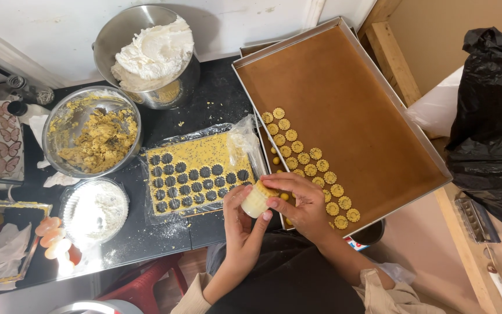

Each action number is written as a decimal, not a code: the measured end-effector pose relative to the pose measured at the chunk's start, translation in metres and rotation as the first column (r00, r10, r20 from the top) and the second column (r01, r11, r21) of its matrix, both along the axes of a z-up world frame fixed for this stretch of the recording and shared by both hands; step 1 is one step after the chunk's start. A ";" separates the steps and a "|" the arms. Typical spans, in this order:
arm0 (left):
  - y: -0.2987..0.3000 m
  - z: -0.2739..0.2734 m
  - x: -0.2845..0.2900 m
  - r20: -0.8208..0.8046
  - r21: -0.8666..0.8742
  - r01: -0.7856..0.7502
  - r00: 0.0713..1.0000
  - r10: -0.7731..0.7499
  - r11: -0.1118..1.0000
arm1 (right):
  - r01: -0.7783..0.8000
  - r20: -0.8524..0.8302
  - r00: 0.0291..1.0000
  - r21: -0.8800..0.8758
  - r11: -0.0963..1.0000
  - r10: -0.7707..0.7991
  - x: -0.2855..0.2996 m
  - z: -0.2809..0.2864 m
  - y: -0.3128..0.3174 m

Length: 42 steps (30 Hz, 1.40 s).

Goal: Forming pastries using a handheld mold and placing them onto a baking tray.

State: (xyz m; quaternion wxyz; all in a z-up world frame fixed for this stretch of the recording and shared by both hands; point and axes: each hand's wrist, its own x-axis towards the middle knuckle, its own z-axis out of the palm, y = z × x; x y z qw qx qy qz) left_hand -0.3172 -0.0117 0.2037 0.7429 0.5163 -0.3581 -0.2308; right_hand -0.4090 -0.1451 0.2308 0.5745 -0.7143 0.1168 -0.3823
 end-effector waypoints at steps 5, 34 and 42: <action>0.000 0.000 0.001 0.048 -0.001 -0.013 0.999 0.013 1.000 | 0.047 -0.003 0.999 -0.031 0.998 -0.047 0.002 -0.007 0.001; -0.005 0.006 0.063 0.797 0.020 -0.234 0.590 0.126 0.972 | -0.098 0.020 0.995 0.125 0.987 0.096 0.034 0.007 -0.018; -0.002 0.020 0.077 0.929 -0.057 -0.183 0.351 0.119 0.981 | -0.222 0.061 0.975 0.375 0.900 0.215 0.036 0.003 -0.022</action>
